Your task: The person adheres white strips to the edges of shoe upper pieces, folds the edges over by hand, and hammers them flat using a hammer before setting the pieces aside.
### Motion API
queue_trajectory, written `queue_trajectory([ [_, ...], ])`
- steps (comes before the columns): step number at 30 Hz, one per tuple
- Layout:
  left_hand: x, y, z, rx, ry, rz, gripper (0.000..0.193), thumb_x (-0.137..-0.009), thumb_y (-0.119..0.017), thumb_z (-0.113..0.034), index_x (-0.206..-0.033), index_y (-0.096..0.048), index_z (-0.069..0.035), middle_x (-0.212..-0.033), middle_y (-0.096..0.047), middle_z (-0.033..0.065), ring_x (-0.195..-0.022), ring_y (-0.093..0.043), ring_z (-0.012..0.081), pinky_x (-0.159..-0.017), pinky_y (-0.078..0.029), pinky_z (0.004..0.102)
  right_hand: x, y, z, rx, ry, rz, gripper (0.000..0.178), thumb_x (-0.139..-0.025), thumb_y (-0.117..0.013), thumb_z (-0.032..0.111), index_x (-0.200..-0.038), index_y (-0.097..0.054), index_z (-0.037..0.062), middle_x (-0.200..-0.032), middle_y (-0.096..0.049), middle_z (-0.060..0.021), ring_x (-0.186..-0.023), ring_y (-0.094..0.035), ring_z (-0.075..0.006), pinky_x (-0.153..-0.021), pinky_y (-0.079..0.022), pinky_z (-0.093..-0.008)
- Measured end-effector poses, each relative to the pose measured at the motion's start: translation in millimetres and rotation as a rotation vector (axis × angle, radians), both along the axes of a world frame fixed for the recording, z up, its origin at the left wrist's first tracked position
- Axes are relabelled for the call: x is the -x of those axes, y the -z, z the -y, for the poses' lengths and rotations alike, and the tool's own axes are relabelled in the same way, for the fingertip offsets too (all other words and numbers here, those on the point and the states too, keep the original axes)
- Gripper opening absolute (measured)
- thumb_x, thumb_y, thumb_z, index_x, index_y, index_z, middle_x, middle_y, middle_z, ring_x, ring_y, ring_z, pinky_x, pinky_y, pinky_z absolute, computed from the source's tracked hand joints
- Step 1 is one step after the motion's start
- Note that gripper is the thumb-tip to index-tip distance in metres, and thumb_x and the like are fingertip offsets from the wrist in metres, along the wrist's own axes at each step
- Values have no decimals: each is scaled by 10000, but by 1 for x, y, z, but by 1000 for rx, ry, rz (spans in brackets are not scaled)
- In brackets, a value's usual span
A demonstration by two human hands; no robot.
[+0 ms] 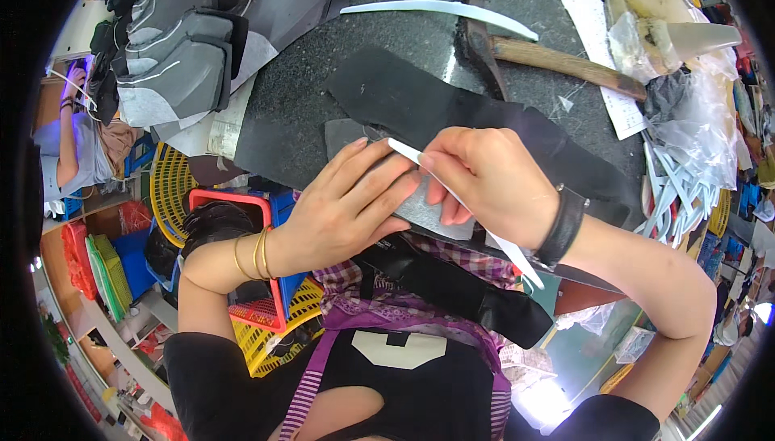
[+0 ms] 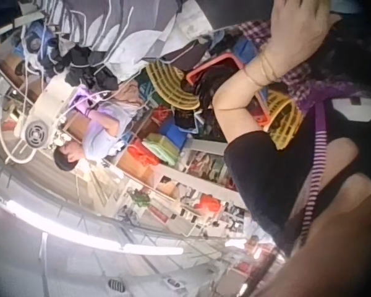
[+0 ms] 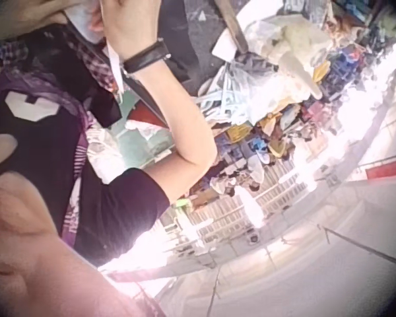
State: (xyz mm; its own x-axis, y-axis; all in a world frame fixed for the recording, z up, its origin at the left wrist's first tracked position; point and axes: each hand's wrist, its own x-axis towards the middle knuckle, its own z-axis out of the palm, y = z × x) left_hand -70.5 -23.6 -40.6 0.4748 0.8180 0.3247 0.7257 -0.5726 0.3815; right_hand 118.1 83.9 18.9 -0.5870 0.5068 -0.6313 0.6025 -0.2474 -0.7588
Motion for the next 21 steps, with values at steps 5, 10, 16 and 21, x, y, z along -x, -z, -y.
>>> queue_trajectory([
  [5,0,5,3,9,-22,38,534,-732,-748,-268,-1188,-583,-44,-1239,-511,174,-1206,-494,394,-974,-469,485,11,5,1,-133,18,-14,211,-965,-530,106,-920,-638,-69,-601,-618,-75,-472,-614,-115,-426,-474,-254],
  [10,0,-3,-3,51,3,47,487,-748,-728,-284,-1161,-600,-60,-1224,-503,194,-1225,-488,407,-978,-471,489,8,5,2,-257,-66,-25,184,-939,-566,115,-878,-626,-48,-601,-630,-116,-468,-625,-209,-448,-491,-311],
  [16,2,-8,-4,135,32,-14,476,-796,-680,-310,-1196,-595,-67,-1270,-498,219,-1263,-470,422,-1002,-462,487,-38,-32,28,-912,-540,347,151,-762,-636,52,-892,-565,21,-687,-601,-119,-564,-629,-308,-519,-498,-399],
  [21,-4,-19,-4,146,-18,-138,469,-824,-651,-334,-1215,-597,-80,-1310,-524,217,-1253,-486,424,-992,-456,481,-53,-21,9,-634,-310,235,157,-847,-623,76,-740,-550,-13,-652,-573,-188,-617,-595,-383,-540,-463,-443],
])
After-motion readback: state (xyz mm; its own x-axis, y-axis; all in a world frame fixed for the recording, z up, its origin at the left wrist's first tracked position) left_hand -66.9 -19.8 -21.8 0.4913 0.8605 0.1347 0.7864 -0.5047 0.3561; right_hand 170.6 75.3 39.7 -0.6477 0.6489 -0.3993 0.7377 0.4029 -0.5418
